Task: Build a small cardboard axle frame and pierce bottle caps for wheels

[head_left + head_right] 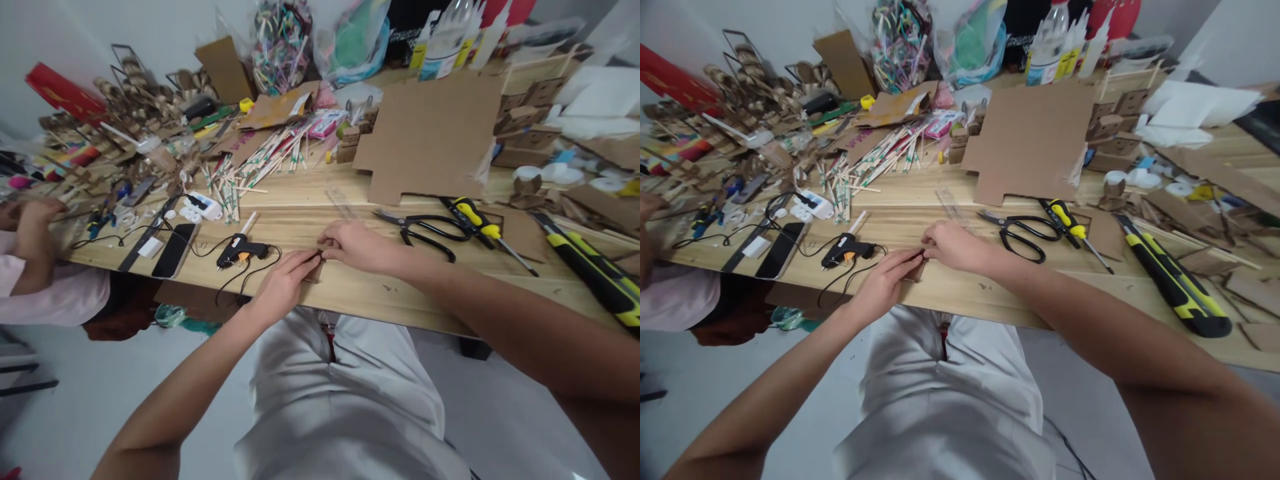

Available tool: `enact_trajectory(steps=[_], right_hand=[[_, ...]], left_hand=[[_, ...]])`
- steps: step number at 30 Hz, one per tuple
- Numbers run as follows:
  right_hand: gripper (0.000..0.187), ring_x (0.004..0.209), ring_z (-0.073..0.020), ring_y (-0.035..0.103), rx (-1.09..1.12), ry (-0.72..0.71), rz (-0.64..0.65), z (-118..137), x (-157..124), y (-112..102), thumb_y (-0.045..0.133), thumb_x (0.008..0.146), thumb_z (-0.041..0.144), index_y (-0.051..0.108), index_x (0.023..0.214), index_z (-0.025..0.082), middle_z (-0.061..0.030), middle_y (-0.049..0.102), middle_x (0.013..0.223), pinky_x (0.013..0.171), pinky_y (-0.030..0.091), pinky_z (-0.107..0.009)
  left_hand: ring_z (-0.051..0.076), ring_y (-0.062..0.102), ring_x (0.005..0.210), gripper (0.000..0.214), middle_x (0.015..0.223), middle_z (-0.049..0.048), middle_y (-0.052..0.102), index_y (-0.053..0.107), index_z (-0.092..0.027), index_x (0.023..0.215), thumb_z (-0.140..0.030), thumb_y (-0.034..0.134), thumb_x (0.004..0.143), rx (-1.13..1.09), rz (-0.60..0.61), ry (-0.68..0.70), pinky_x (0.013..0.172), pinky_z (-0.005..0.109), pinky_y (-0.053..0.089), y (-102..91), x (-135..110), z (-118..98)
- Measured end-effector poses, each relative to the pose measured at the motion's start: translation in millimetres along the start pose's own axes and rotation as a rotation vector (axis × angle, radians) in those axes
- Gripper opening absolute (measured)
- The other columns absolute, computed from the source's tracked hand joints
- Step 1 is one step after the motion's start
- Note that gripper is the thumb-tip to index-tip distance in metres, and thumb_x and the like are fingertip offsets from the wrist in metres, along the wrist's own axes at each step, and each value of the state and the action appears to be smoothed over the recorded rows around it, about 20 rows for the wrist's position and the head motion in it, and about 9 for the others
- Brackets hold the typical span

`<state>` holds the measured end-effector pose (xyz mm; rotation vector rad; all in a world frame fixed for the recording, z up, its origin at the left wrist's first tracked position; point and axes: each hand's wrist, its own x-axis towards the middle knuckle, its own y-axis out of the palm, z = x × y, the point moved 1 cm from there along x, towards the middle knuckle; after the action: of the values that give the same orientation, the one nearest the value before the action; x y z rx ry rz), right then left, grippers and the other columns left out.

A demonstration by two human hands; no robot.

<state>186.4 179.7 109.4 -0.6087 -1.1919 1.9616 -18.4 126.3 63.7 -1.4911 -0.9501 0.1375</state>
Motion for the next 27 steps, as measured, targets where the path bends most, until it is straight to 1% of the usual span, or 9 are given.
enact_trajectory(steps=[3, 5, 7, 10, 16, 19, 21, 23, 27], right_hand=[[0.017, 0.104, -0.0265, 0.073, 0.013, 0.071, -0.024, 5, -4, 4, 0.073, 0.091, 0.020, 0.077, 0.106, 0.016, -0.0134, 0.079, 0.109, 0.087, 0.055, -0.032], [0.013, 0.102, -0.0259, 0.074, 0.026, 0.107, -0.017, 10, -6, 4, 0.074, 0.090, 0.019, 0.077, 0.102, 0.017, -0.0124, 0.078, 0.108, 0.085, 0.055, -0.031], [0.010, 0.097, -0.0244, 0.075, 0.044, 0.136, 0.000, 15, -8, 4, 0.074, 0.088, 0.015, 0.077, 0.097, 0.018, -0.0111, 0.079, 0.104, 0.081, 0.055, -0.029], [0.011, 0.089, -0.0219, 0.075, 0.072, 0.167, 0.025, 19, -10, 3, 0.072, 0.087, 0.011, 0.076, 0.094, 0.018, -0.0082, 0.079, 0.095, 0.076, 0.054, -0.027], [0.024, 0.086, -0.0198, 0.074, 0.088, 0.211, 0.035, 20, -8, 2, 0.071, 0.088, 0.012, 0.071, 0.112, 0.016, -0.0084, 0.079, 0.098, 0.070, 0.051, -0.024], [0.027, 0.082, -0.0185, 0.074, 0.080, 0.213, 0.057, 22, -8, 1, 0.072, 0.085, 0.009, 0.071, 0.111, 0.016, -0.0067, 0.079, 0.093, 0.066, 0.050, -0.023], [0.022, 0.078, -0.0187, 0.074, 0.075, 0.202, 0.080, 26, -9, 0, 0.070, 0.086, 0.008, 0.073, 0.107, 0.017, -0.0056, 0.079, 0.087, 0.065, 0.049, -0.023], [0.016, 0.080, -0.0212, 0.075, 0.065, 0.197, 0.094, 29, -11, -1, 0.067, 0.089, 0.010, 0.074, 0.101, 0.017, -0.0081, 0.079, 0.085, 0.065, 0.050, -0.025], [0.010, 0.094, -0.0279, 0.077, 0.039, 0.202, 0.093, 30, -12, -2, 0.068, 0.089, 0.014, 0.076, 0.095, 0.015, -0.0169, 0.080, 0.101, 0.070, 0.051, -0.028]], left_hand=[[0.022, 0.069, 0.114, 0.047, 0.130, 0.0126, 0.067, 0.068, -0.023, 0.131, -0.007, 0.042, 0.097, 0.036, -0.038, -0.073, 0.095, 0.042, 0.062, 5.2, -6, -3], [0.022, 0.069, 0.103, 0.045, 0.120, 0.0117, 0.067, 0.070, -0.025, 0.130, -0.008, 0.045, 0.097, 0.091, -0.039, -0.104, 0.088, 0.041, 0.062, 6.3, -9, -5], [0.021, 0.068, 0.098, 0.047, 0.116, 0.0110, 0.066, 0.071, -0.026, 0.130, -0.006, 0.045, 0.096, 0.139, -0.041, -0.117, 0.084, 0.039, 0.060, 6.2, -12, -7], [0.022, 0.066, 0.104, 0.052, 0.123, 0.0121, 0.065, 0.070, -0.026, 0.132, -0.002, 0.045, 0.093, 0.164, -0.043, -0.125, 0.085, 0.038, 0.057, 5.9, -14, -12], [0.021, 0.064, 0.101, 0.056, 0.114, 0.0089, 0.067, 0.071, -0.031, 0.131, -0.001, 0.046, 0.091, 0.193, -0.034, -0.181, 0.084, 0.037, 0.054, 7.7, -13, -16], [0.022, 0.064, 0.103, 0.057, 0.116, 0.0090, 0.068, 0.072, -0.032, 0.130, -0.001, 0.047, 0.090, 0.185, -0.036, -0.178, 0.086, 0.038, 0.053, 8.0, -13, -16], [0.022, 0.064, 0.105, 0.057, 0.118, 0.0092, 0.068, 0.072, -0.032, 0.130, -0.001, 0.048, 0.090, 0.183, -0.049, -0.167, 0.087, 0.039, 0.052, 8.0, -13, -17], [0.023, 0.064, 0.105, 0.055, 0.117, 0.0095, 0.069, 0.073, -0.032, 0.129, -0.001, 0.047, 0.091, 0.199, -0.077, -0.141, 0.087, 0.039, 0.052, 7.8, -15, -17], [0.023, 0.064, 0.104, 0.051, 0.113, 0.0095, 0.070, 0.072, -0.031, 0.129, -0.003, 0.048, 0.094, 0.236, -0.094, -0.093, 0.086, 0.039, 0.051, 5.5, -19, -19]])
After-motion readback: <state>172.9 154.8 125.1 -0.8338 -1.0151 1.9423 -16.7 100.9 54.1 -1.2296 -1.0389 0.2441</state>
